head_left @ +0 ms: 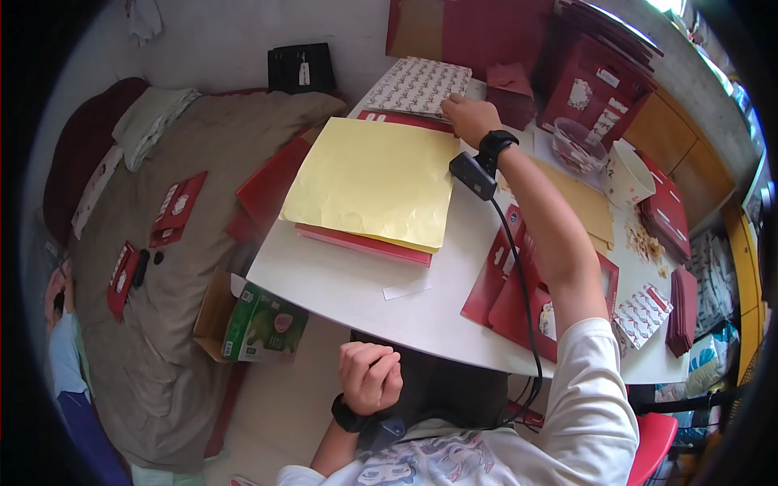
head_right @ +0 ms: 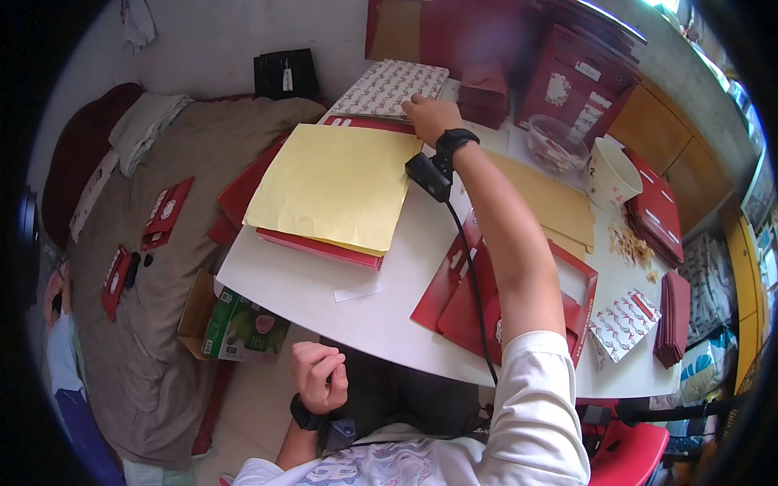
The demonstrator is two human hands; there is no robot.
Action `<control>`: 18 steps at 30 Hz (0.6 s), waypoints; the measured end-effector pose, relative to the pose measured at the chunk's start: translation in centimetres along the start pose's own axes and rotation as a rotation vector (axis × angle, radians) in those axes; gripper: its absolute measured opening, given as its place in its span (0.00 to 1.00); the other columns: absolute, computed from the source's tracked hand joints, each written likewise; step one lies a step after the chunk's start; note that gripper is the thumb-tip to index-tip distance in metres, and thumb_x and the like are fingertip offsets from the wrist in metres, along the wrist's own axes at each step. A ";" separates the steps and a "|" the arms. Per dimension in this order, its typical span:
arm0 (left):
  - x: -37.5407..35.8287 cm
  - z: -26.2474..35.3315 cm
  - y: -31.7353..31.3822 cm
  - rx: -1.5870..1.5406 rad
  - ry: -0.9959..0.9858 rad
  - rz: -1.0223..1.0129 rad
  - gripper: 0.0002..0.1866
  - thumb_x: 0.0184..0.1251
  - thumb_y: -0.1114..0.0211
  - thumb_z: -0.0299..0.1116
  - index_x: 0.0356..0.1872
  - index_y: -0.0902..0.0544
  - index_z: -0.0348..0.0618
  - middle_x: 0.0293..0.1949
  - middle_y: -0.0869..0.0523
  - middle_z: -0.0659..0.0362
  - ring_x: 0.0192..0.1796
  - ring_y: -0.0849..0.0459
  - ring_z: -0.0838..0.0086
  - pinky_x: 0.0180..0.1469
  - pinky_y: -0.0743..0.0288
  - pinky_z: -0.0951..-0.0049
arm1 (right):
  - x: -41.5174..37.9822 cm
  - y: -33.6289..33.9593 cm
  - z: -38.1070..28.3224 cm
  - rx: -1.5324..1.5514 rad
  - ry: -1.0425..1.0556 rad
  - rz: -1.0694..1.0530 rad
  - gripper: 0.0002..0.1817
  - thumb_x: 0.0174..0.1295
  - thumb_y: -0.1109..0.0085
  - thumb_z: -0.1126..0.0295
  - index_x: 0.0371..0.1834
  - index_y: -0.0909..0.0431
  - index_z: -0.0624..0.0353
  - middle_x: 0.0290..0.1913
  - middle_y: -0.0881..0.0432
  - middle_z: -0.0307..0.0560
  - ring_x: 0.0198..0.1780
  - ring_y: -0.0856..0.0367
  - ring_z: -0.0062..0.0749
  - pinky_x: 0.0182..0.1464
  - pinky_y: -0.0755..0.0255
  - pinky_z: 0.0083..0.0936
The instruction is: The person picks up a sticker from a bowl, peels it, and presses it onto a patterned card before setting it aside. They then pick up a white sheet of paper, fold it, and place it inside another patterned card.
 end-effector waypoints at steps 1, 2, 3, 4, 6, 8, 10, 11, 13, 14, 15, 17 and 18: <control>0.0 0.0 0.0 -0.001 -0.001 0.002 0.08 0.42 0.41 0.23 0.29 0.24 0.41 0.31 0.25 0.59 0.31 0.27 0.69 0.34 0.34 0.70 | 0.1 0.2 0.1 0.025 -0.038 0.008 0.08 0.45 0.51 0.74 0.31 0.29 0.55 0.33 0.27 0.42 0.37 0.25 0.35 0.33 0.30 0.31; -0.1 0.0 0.0 -0.001 -0.006 -0.003 0.09 0.42 0.41 0.23 0.29 0.25 0.41 0.31 0.25 0.59 0.31 0.27 0.69 0.34 0.34 0.70 | 0.1 0.4 0.3 0.024 -0.037 0.010 0.08 0.45 0.51 0.74 0.31 0.29 0.55 0.33 0.27 0.42 0.37 0.25 0.35 0.33 0.30 0.31; -0.1 0.0 0.1 0.000 -0.011 -0.007 0.10 0.43 0.42 0.23 0.30 0.25 0.41 0.30 0.25 0.59 0.30 0.27 0.69 0.33 0.34 0.70 | 0.1 1.2 0.4 -0.054 0.006 0.159 0.07 0.45 0.51 0.73 0.30 0.29 0.55 0.32 0.27 0.41 0.36 0.25 0.34 0.32 0.30 0.29; -0.2 -0.1 0.2 0.002 -0.015 -0.002 0.10 0.43 0.42 0.23 0.30 0.25 0.41 0.30 0.25 0.59 0.30 0.27 0.69 0.33 0.34 0.70 | 0.2 1.9 0.5 -0.132 0.051 0.309 0.06 0.45 0.51 0.73 0.29 0.29 0.54 0.30 0.28 0.40 0.34 0.25 0.32 0.30 0.29 0.28; -0.3 0.0 0.4 -0.046 -0.063 0.022 0.12 0.43 0.42 0.22 0.33 0.27 0.41 0.30 0.25 0.59 0.30 0.26 0.69 0.32 0.33 0.70 | 0.7 4.2 0.6 -0.152 0.027 0.402 0.06 0.45 0.51 0.73 0.29 0.30 0.53 0.29 0.29 0.39 0.33 0.25 0.31 0.29 0.30 0.26; -0.3 0.2 0.4 -0.071 -0.086 0.027 0.12 0.44 0.44 0.22 0.35 0.29 0.41 0.30 0.26 0.57 0.28 0.28 0.68 0.31 0.34 0.69 | 0.9 7.1 0.8 -0.169 0.004 0.521 0.06 0.45 0.50 0.72 0.28 0.31 0.53 0.28 0.30 0.38 0.31 0.26 0.29 0.26 0.30 0.25; -0.3 0.4 0.3 -0.103 -0.112 0.030 0.13 0.45 0.46 0.22 0.36 0.31 0.41 0.29 0.27 0.56 0.27 0.29 0.67 0.29 0.35 0.68 | 1.0 9.8 0.8 -0.154 -0.013 0.585 0.05 0.45 0.50 0.72 0.27 0.31 0.53 0.28 0.30 0.37 0.31 0.26 0.29 0.26 0.29 0.25; -0.4 0.5 0.3 -0.118 -0.120 0.038 0.13 0.46 0.46 0.22 0.36 0.31 0.42 0.29 0.27 0.56 0.27 0.29 0.67 0.28 0.35 0.68 | 0.9 11.1 0.9 -0.136 -0.030 0.645 0.04 0.46 0.50 0.72 0.27 0.32 0.53 0.28 0.30 0.37 0.31 0.26 0.29 0.26 0.29 0.26; -0.6 0.6 0.1 -0.139 -0.136 0.051 0.13 0.46 0.46 0.22 0.37 0.31 0.42 0.30 0.27 0.56 0.26 0.29 0.67 0.28 0.35 0.68 | 0.7 13.5 0.9 -0.124 -0.031 0.702 0.03 0.49 0.51 0.70 0.26 0.32 0.53 0.27 0.30 0.38 0.31 0.26 0.30 0.25 0.29 0.28; -0.8 0.6 0.0 -0.141 -0.115 0.058 0.12 0.46 0.46 0.23 0.36 0.31 0.42 0.30 0.26 0.56 0.26 0.29 0.67 0.28 0.35 0.68 | 0.1 15.0 0.7 -0.075 -0.029 0.743 0.03 0.50 0.50 0.69 0.26 0.33 0.53 0.27 0.30 0.38 0.30 0.26 0.31 0.25 0.30 0.28; -0.8 0.7 -0.1 -0.146 -0.093 0.064 0.11 0.46 0.45 0.23 0.35 0.30 0.41 0.30 0.26 0.56 0.26 0.29 0.67 0.28 0.35 0.68 | -0.6 16.5 0.4 -0.027 -0.026 0.783 0.04 0.50 0.50 0.68 0.26 0.33 0.53 0.27 0.29 0.38 0.30 0.26 0.32 0.25 0.30 0.28; -0.3 1.0 -0.1 -0.147 -0.130 0.014 0.10 0.46 0.44 0.24 0.33 0.30 0.41 0.30 0.26 0.56 0.26 0.29 0.66 0.29 0.35 0.68 | -2.4 19.5 -0.1 0.017 -0.032 0.807 0.05 0.49 0.47 0.67 0.24 0.32 0.53 0.25 0.29 0.38 0.29 0.27 0.33 0.24 0.31 0.28; 0.1 1.3 -0.2 -0.136 -0.159 -0.034 0.09 0.47 0.44 0.26 0.32 0.30 0.41 0.30 0.26 0.56 0.26 0.29 0.66 0.29 0.34 0.68 | -3.6 20.9 -0.6 0.049 -0.017 0.804 0.07 0.49 0.45 0.68 0.25 0.32 0.56 0.25 0.29 0.39 0.26 0.27 0.30 0.25 0.32 0.24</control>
Point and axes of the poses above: each hand's wrist, its own x-axis towards the middle knuckle, its own y-axis out of the back of the hand, z = x × y, the point moved 2 cm from there along x, towards the middle knuckle
